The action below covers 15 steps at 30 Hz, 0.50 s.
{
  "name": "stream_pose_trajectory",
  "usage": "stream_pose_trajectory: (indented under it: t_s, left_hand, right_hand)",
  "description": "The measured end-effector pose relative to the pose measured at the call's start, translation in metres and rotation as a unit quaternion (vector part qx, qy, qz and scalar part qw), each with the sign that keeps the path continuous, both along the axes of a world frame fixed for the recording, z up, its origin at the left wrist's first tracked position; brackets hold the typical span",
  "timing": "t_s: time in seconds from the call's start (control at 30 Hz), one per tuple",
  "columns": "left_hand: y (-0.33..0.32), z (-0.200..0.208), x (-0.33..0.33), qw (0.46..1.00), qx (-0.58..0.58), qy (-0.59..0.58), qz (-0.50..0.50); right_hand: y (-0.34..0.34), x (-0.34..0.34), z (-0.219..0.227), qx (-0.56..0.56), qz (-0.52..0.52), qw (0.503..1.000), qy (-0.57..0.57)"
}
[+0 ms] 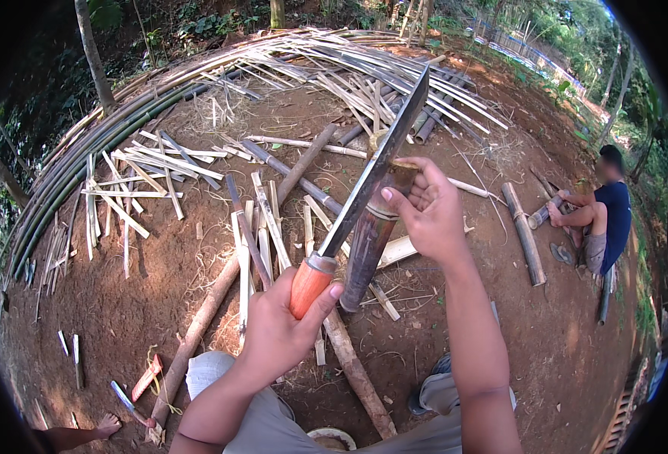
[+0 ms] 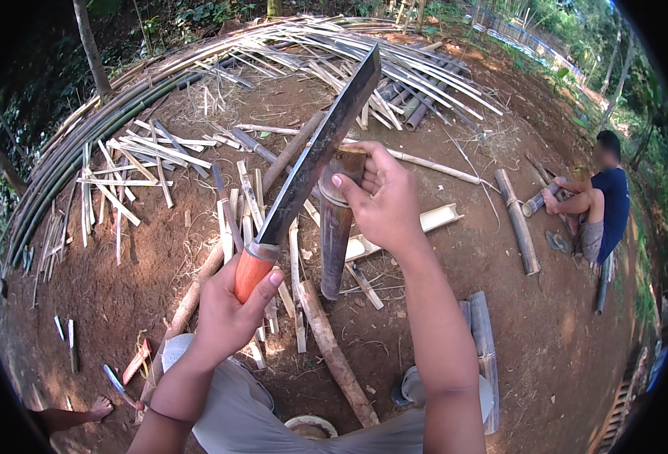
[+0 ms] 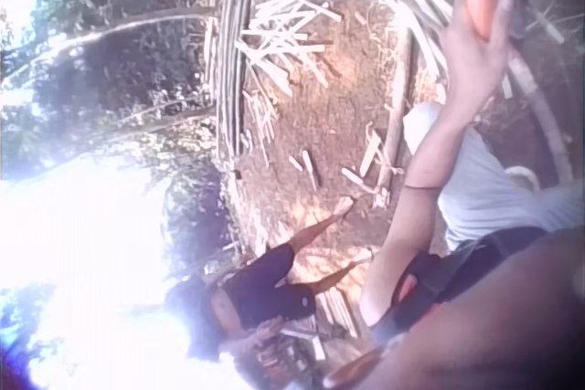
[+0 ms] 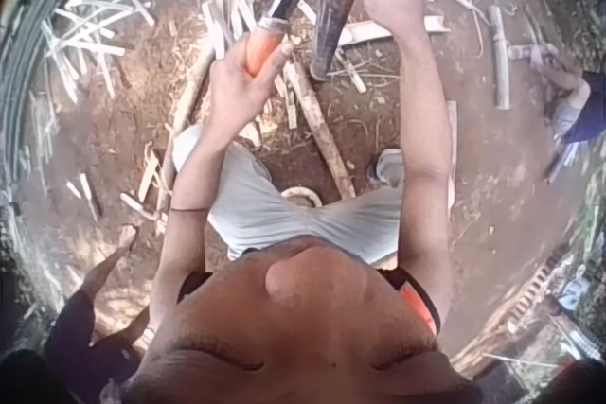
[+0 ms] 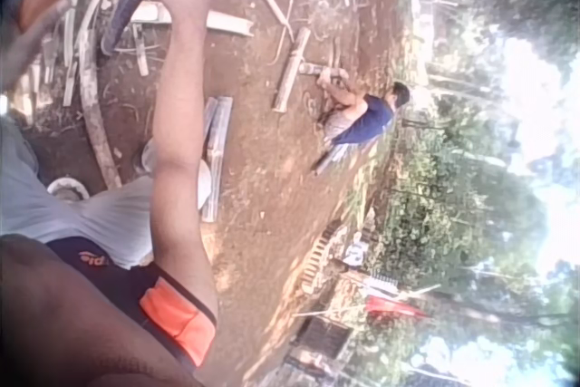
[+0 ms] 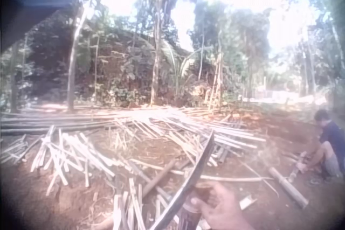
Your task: The person uses a machete and a wooden mallet to split bamboo poles into smaller strips. They repeatedly position the machete against the bamboo and strike the back of the blade with the mallet to drive it through the material, separating the pole into sections.
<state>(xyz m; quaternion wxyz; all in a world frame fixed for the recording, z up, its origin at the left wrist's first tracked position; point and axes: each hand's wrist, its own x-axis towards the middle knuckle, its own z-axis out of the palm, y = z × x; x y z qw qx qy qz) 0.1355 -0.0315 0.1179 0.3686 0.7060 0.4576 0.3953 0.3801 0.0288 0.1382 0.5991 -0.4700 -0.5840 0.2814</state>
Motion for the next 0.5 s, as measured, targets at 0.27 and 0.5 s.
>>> stream_pose_trajectory:
  t_s: [0.27, 0.5]
  left_hand:
    - [-0.002, 0.011, -0.005, 1.0, -0.001, 0.011, -0.011]
    - [-0.002, 0.014, 0.0, 0.998, -0.052, 0.013, -0.035]
  right_hand:
    - [-0.002, -0.003, 0.0, 0.0, 0.005, 1.0, -0.002]
    - [-0.017, 0.011, -0.044, 0.133, -0.133, 0.982, -0.023]
